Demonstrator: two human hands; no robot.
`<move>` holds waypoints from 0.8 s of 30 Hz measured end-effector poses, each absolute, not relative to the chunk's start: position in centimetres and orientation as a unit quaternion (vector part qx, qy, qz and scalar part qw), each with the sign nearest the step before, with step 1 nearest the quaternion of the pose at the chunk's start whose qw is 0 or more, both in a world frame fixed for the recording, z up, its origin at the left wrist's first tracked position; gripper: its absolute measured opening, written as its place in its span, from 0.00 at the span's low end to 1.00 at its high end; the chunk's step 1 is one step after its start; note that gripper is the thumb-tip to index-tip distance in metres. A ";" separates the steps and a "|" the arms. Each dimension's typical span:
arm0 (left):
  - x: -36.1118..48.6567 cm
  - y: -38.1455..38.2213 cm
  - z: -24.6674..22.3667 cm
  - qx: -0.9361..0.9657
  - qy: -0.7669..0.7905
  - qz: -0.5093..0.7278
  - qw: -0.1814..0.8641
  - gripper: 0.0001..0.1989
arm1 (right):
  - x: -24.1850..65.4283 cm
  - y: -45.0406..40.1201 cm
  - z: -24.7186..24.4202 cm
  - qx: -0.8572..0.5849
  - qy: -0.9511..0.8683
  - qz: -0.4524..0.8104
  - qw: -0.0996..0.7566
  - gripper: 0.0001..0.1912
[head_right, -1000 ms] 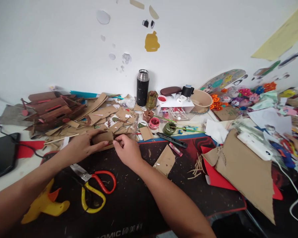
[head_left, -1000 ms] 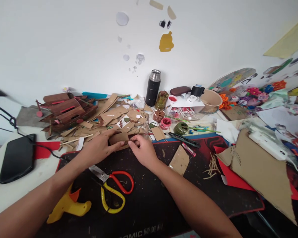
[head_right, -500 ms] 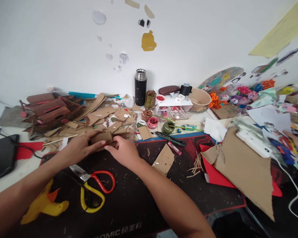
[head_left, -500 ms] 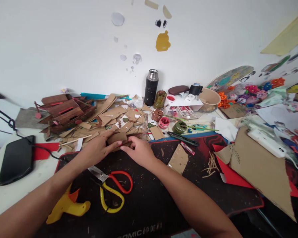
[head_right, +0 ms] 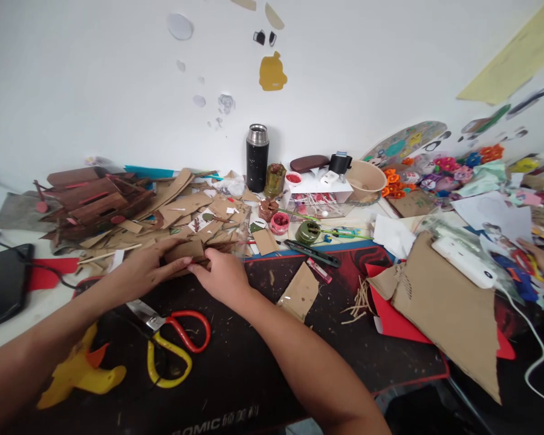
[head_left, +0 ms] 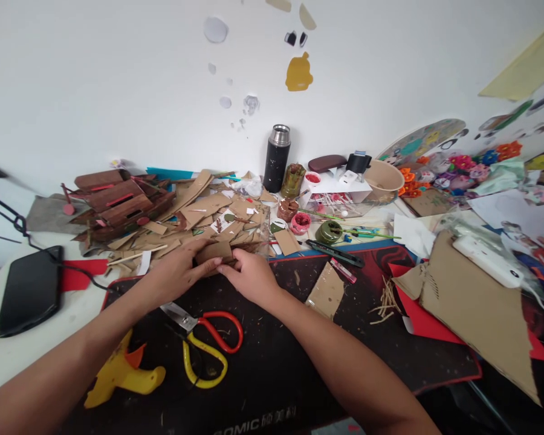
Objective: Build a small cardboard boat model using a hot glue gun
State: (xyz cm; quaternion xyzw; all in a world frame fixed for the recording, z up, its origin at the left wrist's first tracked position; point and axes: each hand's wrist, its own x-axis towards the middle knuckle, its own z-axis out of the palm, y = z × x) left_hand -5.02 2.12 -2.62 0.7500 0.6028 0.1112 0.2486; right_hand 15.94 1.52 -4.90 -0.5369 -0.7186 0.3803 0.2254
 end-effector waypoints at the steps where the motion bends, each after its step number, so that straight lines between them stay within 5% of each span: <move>1: -5.1 2.1 -2.6 0.752 0.600 0.110 0.249 0.44 | 16.0 1.6 -4.9 -0.537 -0.719 0.381 0.224 0.15; 24: -5.9 2.3 -0.3 0.746 0.586 0.115 0.294 0.49 | 16.1 1.5 -4.9 -0.541 -0.711 0.388 0.227 0.12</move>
